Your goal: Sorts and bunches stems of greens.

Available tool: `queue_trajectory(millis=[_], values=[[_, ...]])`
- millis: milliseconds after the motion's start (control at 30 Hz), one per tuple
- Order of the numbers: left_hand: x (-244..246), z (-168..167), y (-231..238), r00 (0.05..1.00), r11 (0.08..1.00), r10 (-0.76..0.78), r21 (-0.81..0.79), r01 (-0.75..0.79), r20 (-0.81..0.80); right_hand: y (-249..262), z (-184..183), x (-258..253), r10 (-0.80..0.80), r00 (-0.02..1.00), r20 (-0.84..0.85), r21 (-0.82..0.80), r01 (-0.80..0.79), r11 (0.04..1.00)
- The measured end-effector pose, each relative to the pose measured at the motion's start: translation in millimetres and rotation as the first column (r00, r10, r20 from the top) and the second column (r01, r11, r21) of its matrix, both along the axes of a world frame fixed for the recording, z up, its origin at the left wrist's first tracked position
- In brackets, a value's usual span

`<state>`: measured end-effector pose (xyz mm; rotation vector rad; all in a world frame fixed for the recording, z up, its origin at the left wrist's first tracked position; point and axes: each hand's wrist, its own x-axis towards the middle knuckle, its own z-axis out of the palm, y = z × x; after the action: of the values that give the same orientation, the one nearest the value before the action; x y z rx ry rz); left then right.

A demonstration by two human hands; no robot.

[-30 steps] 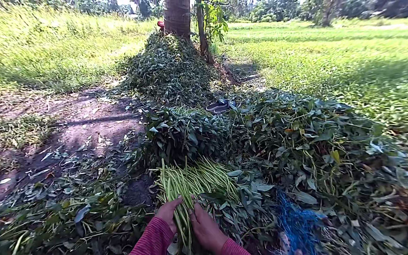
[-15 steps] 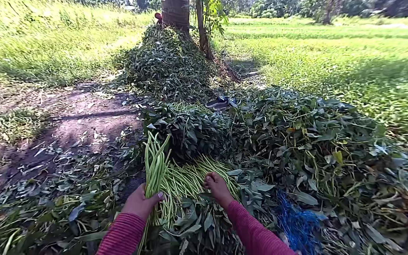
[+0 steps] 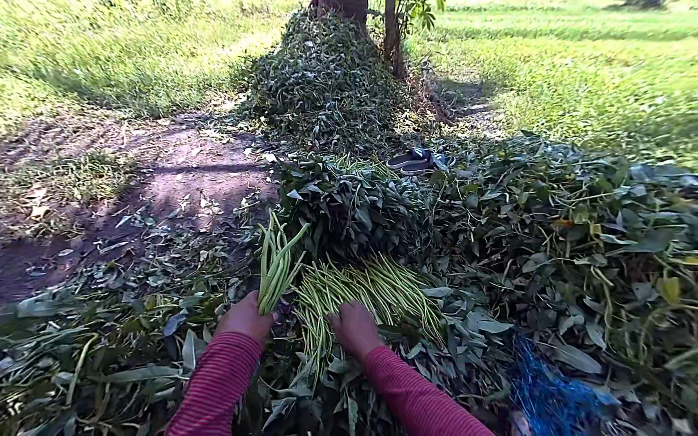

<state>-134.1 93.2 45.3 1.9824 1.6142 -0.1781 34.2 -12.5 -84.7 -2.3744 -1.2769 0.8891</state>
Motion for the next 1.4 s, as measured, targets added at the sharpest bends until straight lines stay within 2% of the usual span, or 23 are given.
queue_trajectory(millis=[100, 200, 267, 367, 500, 600, 733, 900, 1000, 1067, 1167, 1200, 1300, 1400], values=[[8.4, -15.5, -1.5, 0.992, 0.998, -0.048, -0.051, 0.042, -0.120, 10.7, -15.7, -26.8, -0.006, 0.999, 0.036, -0.175, 0.012, 0.984], [12.4, -40.0, -1.8, 0.991, 0.989, -0.082, -0.132, 0.067, -0.109, 7.6, -21.8, -32.9, -0.012, 0.997, 0.078, -0.189, 0.026, 0.982], [15.0, -59.9, -3.3, 0.999, 0.978, -0.045, -0.203, 0.039, -0.027, 3.5, -19.9, -23.6, -0.056, 0.998, -0.005, -0.172, 0.055, 0.984], [23.3, -88.3, -11.4, 0.989, 0.941, 0.093, -0.333, -0.051, 0.113, -4.5, -20.5, -1.2, -0.116, 0.976, -0.187, -0.143, 0.090, 0.986], [34.5, -122.4, -20.3, 0.967, 0.894, 0.208, -0.429, -0.127, 0.149, -16.1, -21.3, 14.9, -0.130, 0.908, -0.399, -0.056, 0.117, 0.992], [37.0, -132.4, -23.1, 0.938, 0.870, 0.288, -0.463, -0.172, 0.194, -22.4, -21.6, 17.5, -0.154, 0.852, -0.500, -0.020, 0.167, 0.986], [38.9, -116.8, -28.0, 0.907, 0.833, 0.333, -0.532, -0.155, 0.258, -32.2, -11.6, 21.0, -0.147, 0.746, -0.650, -0.037, 0.162, 0.986], [40.3, -91.6, -36.3, 0.914, 0.860, 0.216, -0.509, -0.012, 0.343, -50.0, 8.7, 24.8, -0.147, 0.572, -0.807, -0.029, 0.209, 0.977], [43.8, -76.4, -49.8, 0.933, 0.884, 0.115, -0.464, 0.061, 0.342, -63.9, 15.7, 22.4, -0.109, 0.505, -0.856, 0.021, 0.245, 0.969], [43.7, -67.8, -54.8, 0.930, 0.888, 0.091, -0.452, 0.086, 0.356, -76.1, 21.2, 23.7, -0.099, 0.399, -0.911, 0.026, 0.296, 0.955], [39.4, -57.1, -54.4, 0.897, 0.894, 0.135, -0.442, 0.074, 0.422, -94.5, 31.6, 30.8, -0.100, 0.201, -0.974, -0.013, 0.393, 0.919], [37.7, -53.0, -53.7, 0.888, 0.894, 0.142, -0.442, 0.074, 0.437, -100.1, 33.8, 34.4, -0.098, 0.169, -0.981, -0.021, 0.407, 0.913], [33.1, -41.5, -51.1, 0.832, 0.902, 0.215, -0.431, 0.032, 0.511, -116.4, 34.4, 50.5, -0.083, 0.173, -0.982, 0.005, 0.453, 0.892], [30.3, -31.4, -50.2, 0.675, 0.895, 0.355, -0.444, -0.046, 0.646, -135.0, 38.0, 71.4, -0.078, 0.275, -0.958, 0.079, 0.519, 0.851]])
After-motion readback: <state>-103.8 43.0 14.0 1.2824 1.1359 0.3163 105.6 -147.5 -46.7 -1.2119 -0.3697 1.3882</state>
